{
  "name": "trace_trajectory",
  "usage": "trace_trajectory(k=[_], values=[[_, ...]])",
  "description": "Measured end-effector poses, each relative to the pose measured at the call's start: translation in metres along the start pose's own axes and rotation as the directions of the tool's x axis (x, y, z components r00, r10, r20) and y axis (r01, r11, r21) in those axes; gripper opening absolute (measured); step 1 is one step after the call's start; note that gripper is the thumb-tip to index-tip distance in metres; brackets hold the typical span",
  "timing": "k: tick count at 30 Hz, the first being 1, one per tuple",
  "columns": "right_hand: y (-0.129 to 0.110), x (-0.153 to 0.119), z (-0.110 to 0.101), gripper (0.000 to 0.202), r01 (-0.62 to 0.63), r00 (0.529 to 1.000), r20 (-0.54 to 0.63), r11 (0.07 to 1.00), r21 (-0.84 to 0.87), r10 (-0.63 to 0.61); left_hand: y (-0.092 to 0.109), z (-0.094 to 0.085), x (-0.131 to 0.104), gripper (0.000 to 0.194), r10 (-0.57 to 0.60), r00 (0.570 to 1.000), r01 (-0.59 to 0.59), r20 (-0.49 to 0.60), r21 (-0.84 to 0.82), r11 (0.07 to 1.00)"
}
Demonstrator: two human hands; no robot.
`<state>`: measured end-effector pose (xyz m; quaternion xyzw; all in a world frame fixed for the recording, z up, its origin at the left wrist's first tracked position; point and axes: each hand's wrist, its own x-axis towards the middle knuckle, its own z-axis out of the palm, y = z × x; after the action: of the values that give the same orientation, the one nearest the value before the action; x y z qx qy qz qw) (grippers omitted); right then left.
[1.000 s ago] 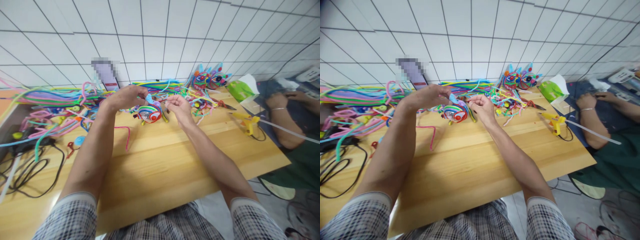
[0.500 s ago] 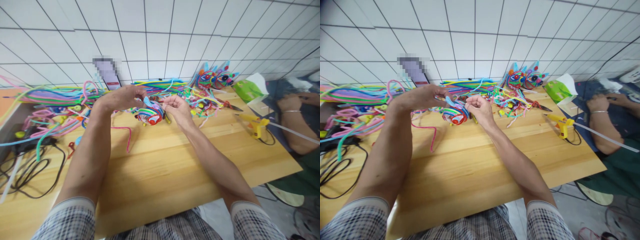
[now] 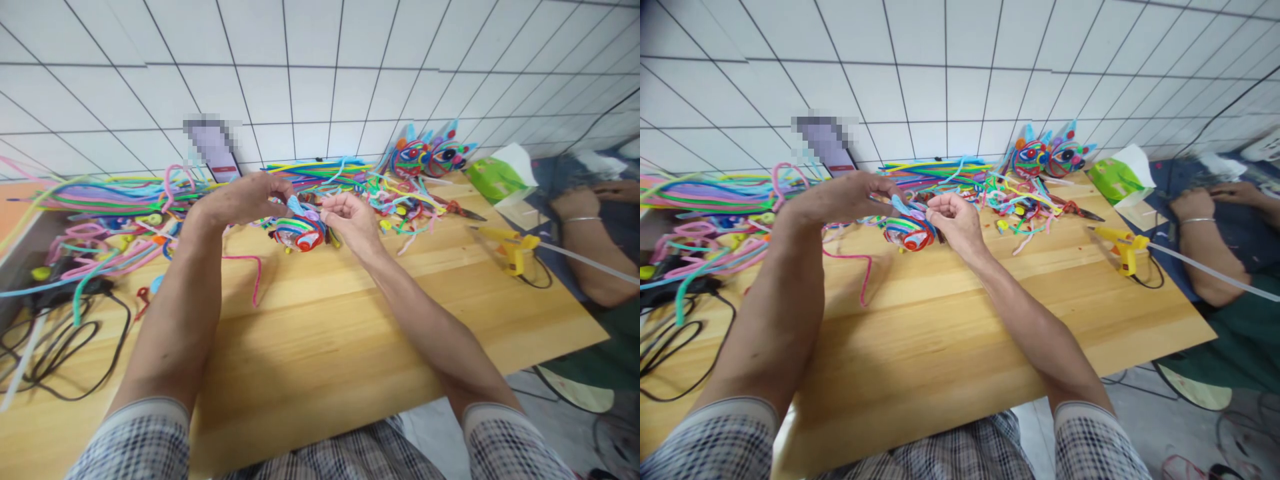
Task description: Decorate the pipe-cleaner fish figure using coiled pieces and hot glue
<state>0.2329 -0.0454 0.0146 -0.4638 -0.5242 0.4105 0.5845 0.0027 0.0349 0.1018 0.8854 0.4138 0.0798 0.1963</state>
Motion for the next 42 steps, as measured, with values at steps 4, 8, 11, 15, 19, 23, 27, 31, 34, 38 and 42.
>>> trace_trajectory(k=[4,8,11,15,19,23,27,31,34,38,42], values=[[0.002,0.0,0.001,0.026,0.025,1.0,0.004,1.0,-0.003,-0.025,0.003,0.0,0.0,0.032,-0.005,1.0,0.005,0.013,0.002,1.0],[0.001,0.0,0.0,0.028,0.013,1.0,0.018,1.0,-0.014,-0.012,0.008,-0.002,0.0,0.03,0.009,1.0,-0.009,0.018,-0.012,1.0],[-0.001,-0.001,-0.002,0.028,0.001,1.0,0.027,1.0,-0.016,-0.001,0.01,-0.003,0.0,0.029,0.018,1.0,-0.018,0.012,0.005,1.0],[-0.002,-0.002,-0.002,0.025,0.021,0.998,0.053,1.0,0.001,-0.021,0.011,-0.003,0.001,0.029,0.001,1.0,-0.001,0.004,0.009,1.0],[-0.002,-0.001,-0.003,0.025,0.028,0.997,0.074,1.0,-0.006,-0.028,0.011,-0.001,0.0,0.027,0.007,1.0,-0.007,-0.014,-0.004,1.0],[0.001,-0.001,-0.004,0.029,0.023,0.997,0.074,0.999,-0.031,-0.02,0.01,0.0,0.001,0.027,0.018,1.0,-0.018,-0.011,-0.018,1.0],[0.003,0.0,-0.004,0.029,0.03,0.996,0.087,0.999,-0.031,-0.027,0.008,0.001,0.002,0.028,0.007,1.0,-0.007,-0.004,0.012,1.0],[0.005,0.001,-0.002,0.026,0.016,0.993,0.116,1.0,0.003,-0.016,0.011,-0.001,0.002,0.028,-0.002,1.0,0.002,0.003,0.006,1.0],[0.005,0.001,-0.002,0.024,0.013,0.993,0.121,1.0,0.027,-0.016,0.013,-0.002,0.001,0.026,0.008,1.0,-0.008,-0.004,0.008,1.0],[0.003,0.001,-0.002,0.023,0.005,0.993,0.115,1.0,-0.001,-0.005,0.013,-0.001,0.001,0.026,0.015,1.0,-0.015,-0.018,0.015,1.0],[0.004,0.001,-0.003,0.022,0.02,0.993,0.12,0.999,-0.026,-0.017,0.012,0.0,0.001,0.027,0.017,1.0,-0.017,-0.019,0.011,1.0]])
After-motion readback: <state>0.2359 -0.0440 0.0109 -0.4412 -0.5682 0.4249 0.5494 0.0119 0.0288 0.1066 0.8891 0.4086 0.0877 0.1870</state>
